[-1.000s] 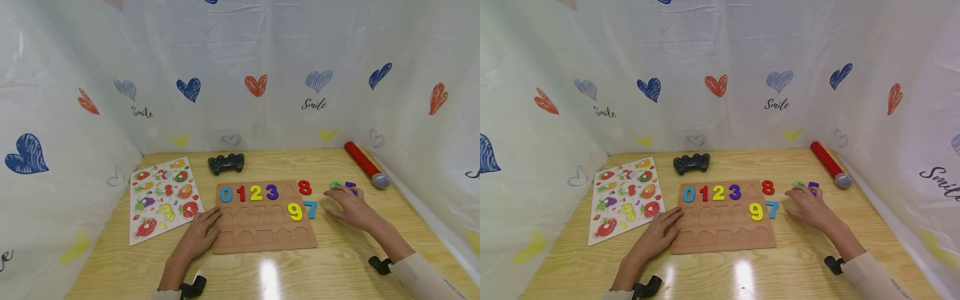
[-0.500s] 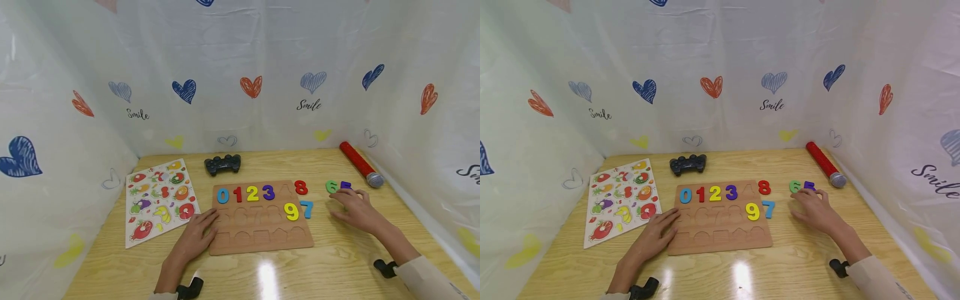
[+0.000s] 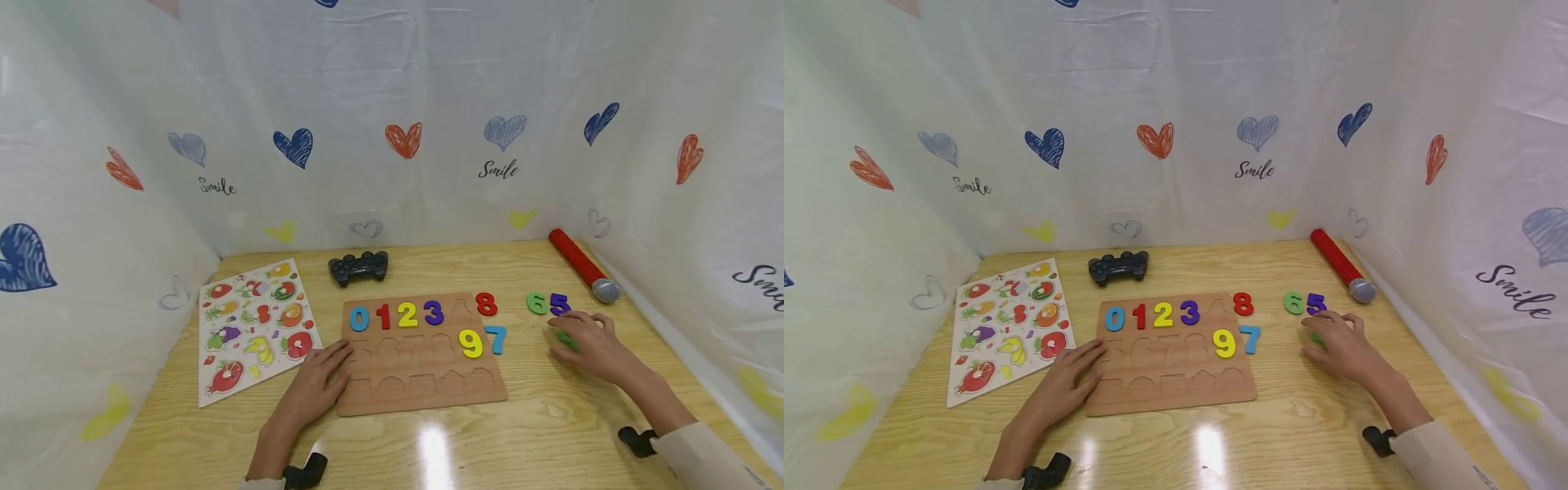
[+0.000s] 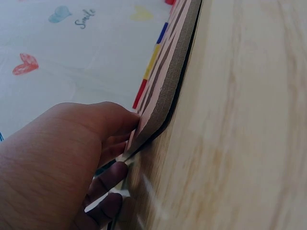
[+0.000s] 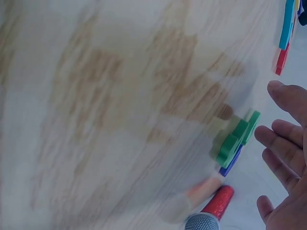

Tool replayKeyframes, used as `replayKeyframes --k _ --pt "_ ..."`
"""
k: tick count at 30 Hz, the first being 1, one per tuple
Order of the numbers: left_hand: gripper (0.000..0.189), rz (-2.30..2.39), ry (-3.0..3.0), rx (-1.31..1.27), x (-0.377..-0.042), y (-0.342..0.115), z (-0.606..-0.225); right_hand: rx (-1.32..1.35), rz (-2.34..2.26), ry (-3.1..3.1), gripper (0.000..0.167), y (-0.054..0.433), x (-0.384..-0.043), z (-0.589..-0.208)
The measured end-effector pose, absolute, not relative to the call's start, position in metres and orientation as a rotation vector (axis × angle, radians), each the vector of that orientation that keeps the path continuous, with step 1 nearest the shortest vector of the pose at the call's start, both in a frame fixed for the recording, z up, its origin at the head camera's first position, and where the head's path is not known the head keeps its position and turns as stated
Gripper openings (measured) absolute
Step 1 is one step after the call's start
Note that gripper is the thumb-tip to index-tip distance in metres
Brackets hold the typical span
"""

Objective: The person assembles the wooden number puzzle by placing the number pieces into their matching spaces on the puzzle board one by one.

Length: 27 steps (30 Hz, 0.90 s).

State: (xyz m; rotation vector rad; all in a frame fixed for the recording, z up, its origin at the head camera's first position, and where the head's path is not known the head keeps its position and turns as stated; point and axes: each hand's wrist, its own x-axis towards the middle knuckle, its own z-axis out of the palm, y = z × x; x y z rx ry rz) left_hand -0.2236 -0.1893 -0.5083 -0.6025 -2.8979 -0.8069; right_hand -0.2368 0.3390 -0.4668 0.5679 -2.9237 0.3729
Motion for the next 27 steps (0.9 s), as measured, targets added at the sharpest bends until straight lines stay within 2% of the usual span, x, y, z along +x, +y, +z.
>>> replayKeyframes --k 27 --pt "0.049 -0.83 -2.846 -0.632 -0.224 -0.19 -0.509 0.491 0.333 -2.979 0.058 0.371 -0.238 -0.476"
